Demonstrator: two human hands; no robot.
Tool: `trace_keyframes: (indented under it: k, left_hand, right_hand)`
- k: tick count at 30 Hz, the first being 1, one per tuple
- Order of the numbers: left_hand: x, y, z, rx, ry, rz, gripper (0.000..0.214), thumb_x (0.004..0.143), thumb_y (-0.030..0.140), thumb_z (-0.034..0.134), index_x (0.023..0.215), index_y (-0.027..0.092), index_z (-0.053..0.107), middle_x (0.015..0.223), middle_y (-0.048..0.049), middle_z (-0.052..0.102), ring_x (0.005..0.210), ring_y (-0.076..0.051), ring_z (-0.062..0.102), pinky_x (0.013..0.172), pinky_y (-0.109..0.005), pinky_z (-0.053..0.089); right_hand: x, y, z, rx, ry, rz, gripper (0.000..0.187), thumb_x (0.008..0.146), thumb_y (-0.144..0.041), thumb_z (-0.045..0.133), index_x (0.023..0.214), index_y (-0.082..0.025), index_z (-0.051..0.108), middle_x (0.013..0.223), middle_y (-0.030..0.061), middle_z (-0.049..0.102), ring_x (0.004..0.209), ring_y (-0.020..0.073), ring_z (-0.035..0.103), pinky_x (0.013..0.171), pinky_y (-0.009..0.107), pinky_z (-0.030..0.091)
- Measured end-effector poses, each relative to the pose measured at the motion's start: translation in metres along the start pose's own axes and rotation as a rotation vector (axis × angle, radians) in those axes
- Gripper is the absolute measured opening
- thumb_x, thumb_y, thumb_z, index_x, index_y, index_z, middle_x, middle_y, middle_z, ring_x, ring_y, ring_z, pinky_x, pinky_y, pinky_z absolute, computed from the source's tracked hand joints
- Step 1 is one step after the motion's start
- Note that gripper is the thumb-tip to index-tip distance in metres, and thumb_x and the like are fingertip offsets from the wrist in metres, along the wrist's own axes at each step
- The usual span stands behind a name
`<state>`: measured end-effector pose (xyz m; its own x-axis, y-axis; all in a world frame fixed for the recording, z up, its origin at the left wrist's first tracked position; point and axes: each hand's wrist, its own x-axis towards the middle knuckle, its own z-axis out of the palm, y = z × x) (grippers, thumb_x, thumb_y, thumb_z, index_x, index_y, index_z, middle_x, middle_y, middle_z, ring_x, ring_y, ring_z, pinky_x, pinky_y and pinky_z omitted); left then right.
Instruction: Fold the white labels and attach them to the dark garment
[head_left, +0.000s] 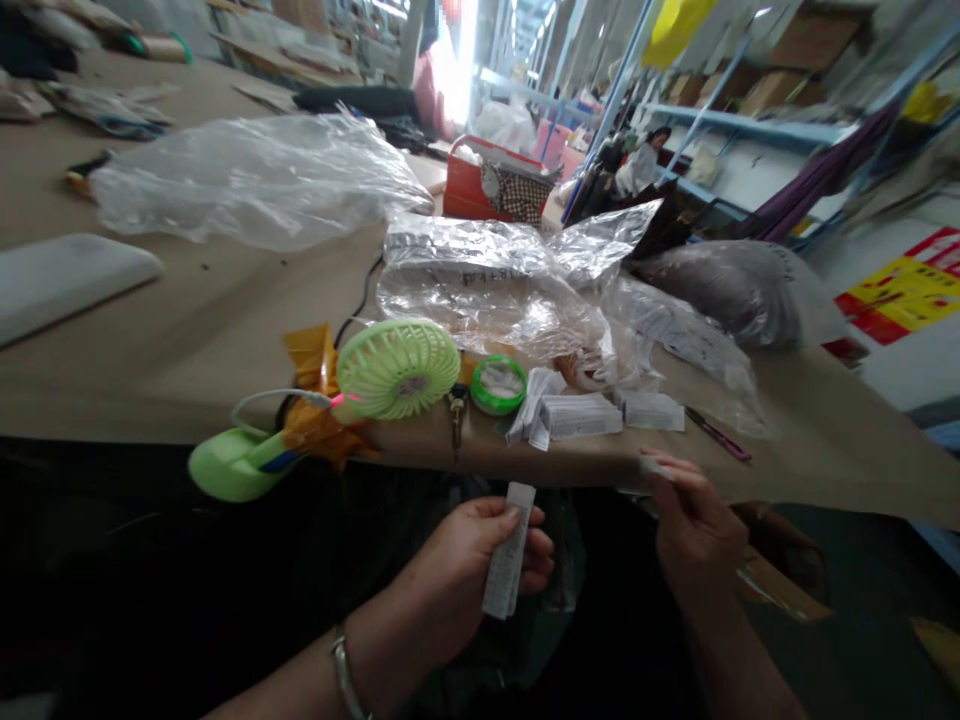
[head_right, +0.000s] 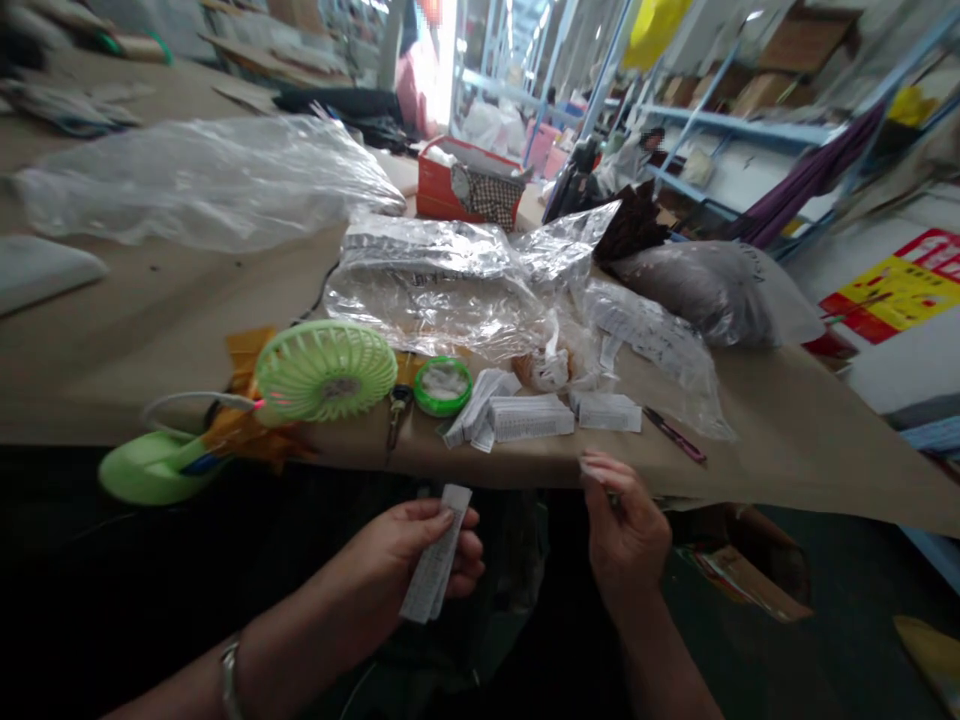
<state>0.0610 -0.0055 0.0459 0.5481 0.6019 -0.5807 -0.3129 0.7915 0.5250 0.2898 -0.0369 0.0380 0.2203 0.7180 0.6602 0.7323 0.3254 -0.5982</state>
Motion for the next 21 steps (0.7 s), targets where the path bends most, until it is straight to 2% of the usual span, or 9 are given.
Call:
trace_keyframes:
  k: [1,4,6,11,16,21]
  left_hand:
    - [-0.001,0.001,0.002,-0.015,0.000,-0.004,0.018,0.078,0.027,0.063,0.084,0.010,0.064,0.069,-0.0084,0.067,0.057,-0.015,0.062,0.058,-0.028,0.050]
    - [-0.004,0.005,0.005,-0.081,-0.025,0.040,0.013,0.072,0.018,0.065,0.080,0.008,0.066,0.068,-0.0075,0.067,0.055,-0.012,0.059,0.054,-0.023,0.046]
    - [-0.006,0.007,0.004,-0.127,-0.035,0.086,0.010,0.067,0.012,0.065,0.076,0.008,0.067,0.066,-0.0059,0.066,0.053,-0.010,0.057,0.051,-0.019,0.040]
    - [-0.008,0.008,-0.005,-0.219,0.012,0.109,0.007,0.066,0.012,0.066,0.073,0.008,0.066,0.071,-0.0062,0.066,0.058,-0.010,0.057,0.052,-0.019,0.039]
    - [-0.007,0.006,-0.009,-0.242,0.040,0.118,0.006,0.067,0.013,0.067,0.072,0.010,0.064,0.070,-0.0052,0.064,0.058,-0.010,0.057,0.053,-0.020,0.039]
    - [-0.008,0.006,-0.008,-0.286,0.051,0.122,0.014,0.071,0.024,0.068,0.069,0.011,0.062,0.066,-0.0030,0.061,0.056,-0.009,0.055,0.051,-0.019,0.039]
  right_hand:
    - [-0.005,-0.017,0.008,0.090,-0.049,-0.053,0.009,0.085,-0.014,0.056,0.089,-0.021,0.061,0.100,0.0056,0.065,0.098,0.0233,0.063,0.089,0.043,0.048]
    - [-0.017,-0.058,0.032,0.185,-0.368,-0.321,0.017,0.084,-0.012,0.055,0.097,-0.021,0.061,0.101,0.0062,0.065,0.107,0.0252,0.058,0.093,0.047,0.045]
    - [-0.021,-0.072,0.046,0.169,-0.463,-0.449,0.017,0.085,-0.012,0.053,0.097,-0.020,0.061,0.097,0.0061,0.066,0.106,0.0237,0.058,0.094,0.046,0.044]
    - [-0.022,-0.072,0.065,0.110,-0.498,-0.528,0.016,0.086,-0.010,0.050,0.090,-0.019,0.062,0.091,0.0058,0.068,0.104,0.0214,0.059,0.095,0.042,0.044]
    - [-0.020,-0.073,0.065,0.066,-0.557,-0.528,0.016,0.085,-0.010,0.048,0.090,-0.019,0.061,0.091,0.0043,0.068,0.105,0.0198,0.059,0.097,0.040,0.042]
    - [-0.022,-0.077,0.066,0.034,-0.554,-0.539,0.016,0.084,-0.009,0.049,0.090,-0.019,0.061,0.090,0.0043,0.069,0.103,0.0200,0.060,0.097,0.040,0.041]
